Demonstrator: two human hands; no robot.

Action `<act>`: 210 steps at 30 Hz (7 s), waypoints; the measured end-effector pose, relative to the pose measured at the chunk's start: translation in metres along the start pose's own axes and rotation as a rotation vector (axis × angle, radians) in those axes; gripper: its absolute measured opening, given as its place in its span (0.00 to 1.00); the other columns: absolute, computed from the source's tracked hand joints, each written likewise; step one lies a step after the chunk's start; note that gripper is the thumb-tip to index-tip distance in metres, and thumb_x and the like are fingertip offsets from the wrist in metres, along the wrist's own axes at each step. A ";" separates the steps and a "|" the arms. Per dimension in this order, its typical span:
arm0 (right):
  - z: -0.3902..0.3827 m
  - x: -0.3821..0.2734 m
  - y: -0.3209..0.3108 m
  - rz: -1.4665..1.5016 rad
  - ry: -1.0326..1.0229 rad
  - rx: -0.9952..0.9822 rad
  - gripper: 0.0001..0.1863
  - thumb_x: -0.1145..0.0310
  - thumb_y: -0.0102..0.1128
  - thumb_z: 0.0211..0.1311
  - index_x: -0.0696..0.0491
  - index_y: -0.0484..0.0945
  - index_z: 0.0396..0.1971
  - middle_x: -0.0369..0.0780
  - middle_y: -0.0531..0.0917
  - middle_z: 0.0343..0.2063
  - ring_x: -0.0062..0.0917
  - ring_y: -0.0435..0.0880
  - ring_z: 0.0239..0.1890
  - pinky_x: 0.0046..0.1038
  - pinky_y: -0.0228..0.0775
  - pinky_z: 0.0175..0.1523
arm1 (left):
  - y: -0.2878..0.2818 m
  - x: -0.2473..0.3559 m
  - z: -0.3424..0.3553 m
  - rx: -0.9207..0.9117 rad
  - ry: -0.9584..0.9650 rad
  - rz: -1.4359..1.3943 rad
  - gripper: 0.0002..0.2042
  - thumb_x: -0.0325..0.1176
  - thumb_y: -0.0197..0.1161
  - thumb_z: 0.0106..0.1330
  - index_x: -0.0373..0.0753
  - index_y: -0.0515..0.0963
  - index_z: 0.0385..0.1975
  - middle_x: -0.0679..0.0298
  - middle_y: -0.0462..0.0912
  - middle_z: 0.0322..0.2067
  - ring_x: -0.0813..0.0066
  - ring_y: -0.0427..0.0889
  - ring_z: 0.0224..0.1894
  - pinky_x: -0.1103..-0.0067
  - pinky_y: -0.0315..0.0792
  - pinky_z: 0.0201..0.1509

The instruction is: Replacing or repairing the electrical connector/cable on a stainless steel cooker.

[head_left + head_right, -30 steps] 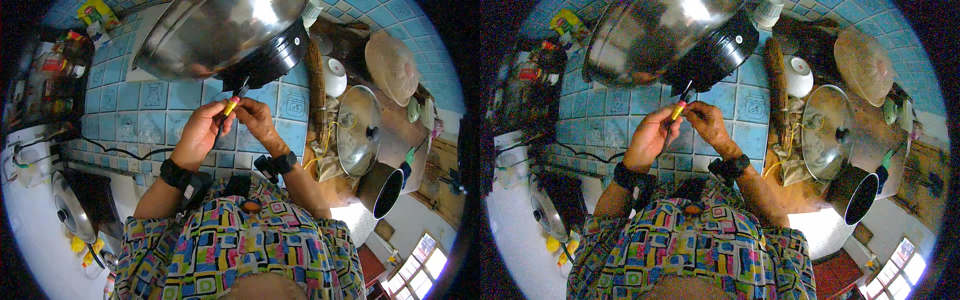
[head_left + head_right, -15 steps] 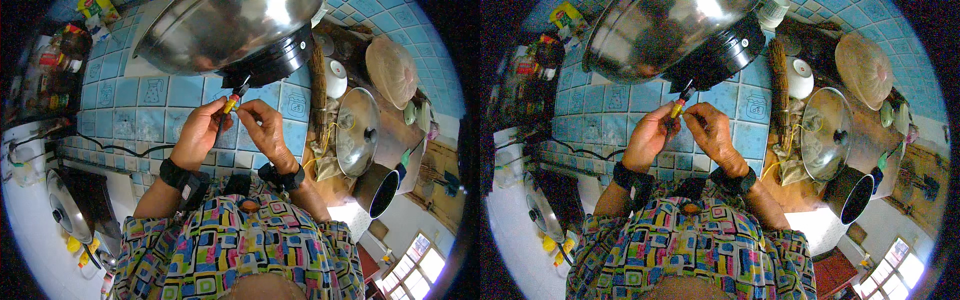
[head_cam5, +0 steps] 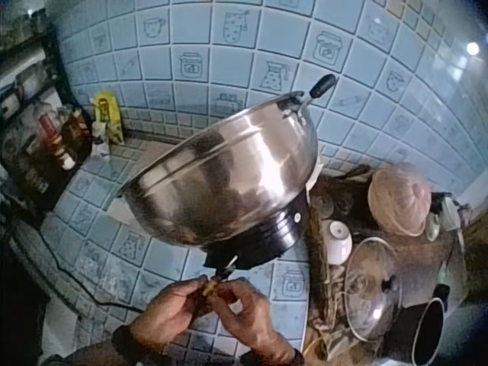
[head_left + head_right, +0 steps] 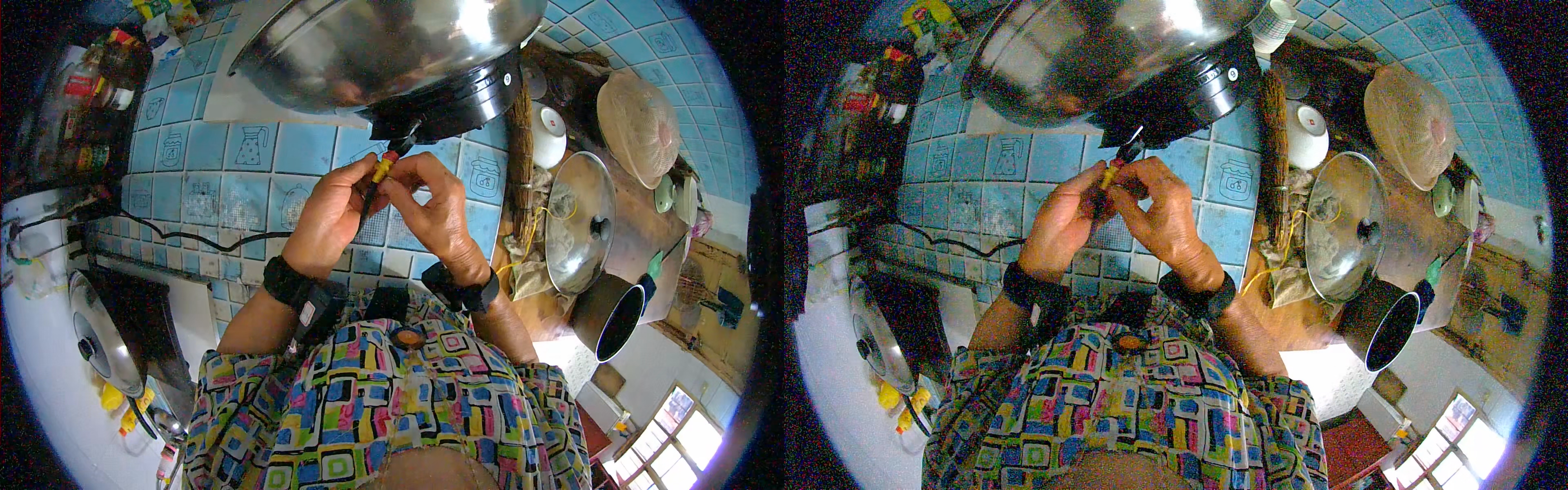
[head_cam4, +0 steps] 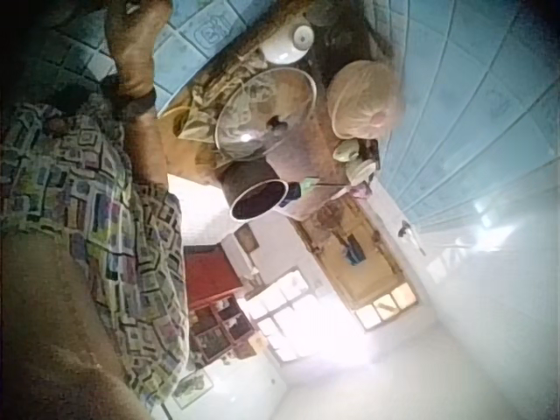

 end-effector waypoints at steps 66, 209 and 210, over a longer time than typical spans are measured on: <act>-0.002 0.008 0.009 0.593 0.478 0.016 0.07 0.69 0.55 0.51 0.58 0.73 0.27 0.35 0.76 0.21 0.15 0.70 0.19 0.16 0.63 0.23 | -0.002 0.001 0.001 -0.006 0.111 -0.055 0.10 0.35 0.54 0.55 0.35 0.73 0.31 0.65 0.76 0.29 0.80 0.73 0.30 0.84 0.67 0.34; 0.003 -0.001 0.027 0.878 0.610 0.049 0.07 0.70 0.48 0.53 0.57 0.72 0.26 0.33 0.72 0.17 0.15 0.68 0.19 0.18 0.59 0.27 | 0.002 0.037 0.003 -0.056 0.494 0.762 0.04 0.26 0.55 0.53 0.34 0.69 0.24 0.69 0.72 0.22 0.88 0.68 0.25 0.90 0.63 0.29; 0.002 0.000 0.028 0.899 0.585 0.062 0.07 0.68 0.50 0.53 0.56 0.72 0.24 0.33 0.72 0.17 0.15 0.67 0.18 0.17 0.58 0.25 | 0.002 0.037 0.003 -0.050 0.485 0.750 0.04 0.26 0.55 0.53 0.34 0.69 0.24 0.69 0.72 0.22 0.88 0.68 0.25 0.90 0.63 0.30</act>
Point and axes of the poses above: each hand's wrist, its own z-axis towards the middle knuckle, its own y-axis out of the palm, x = y × z, the point moved 1 cm from there along z, towards the middle knuckle
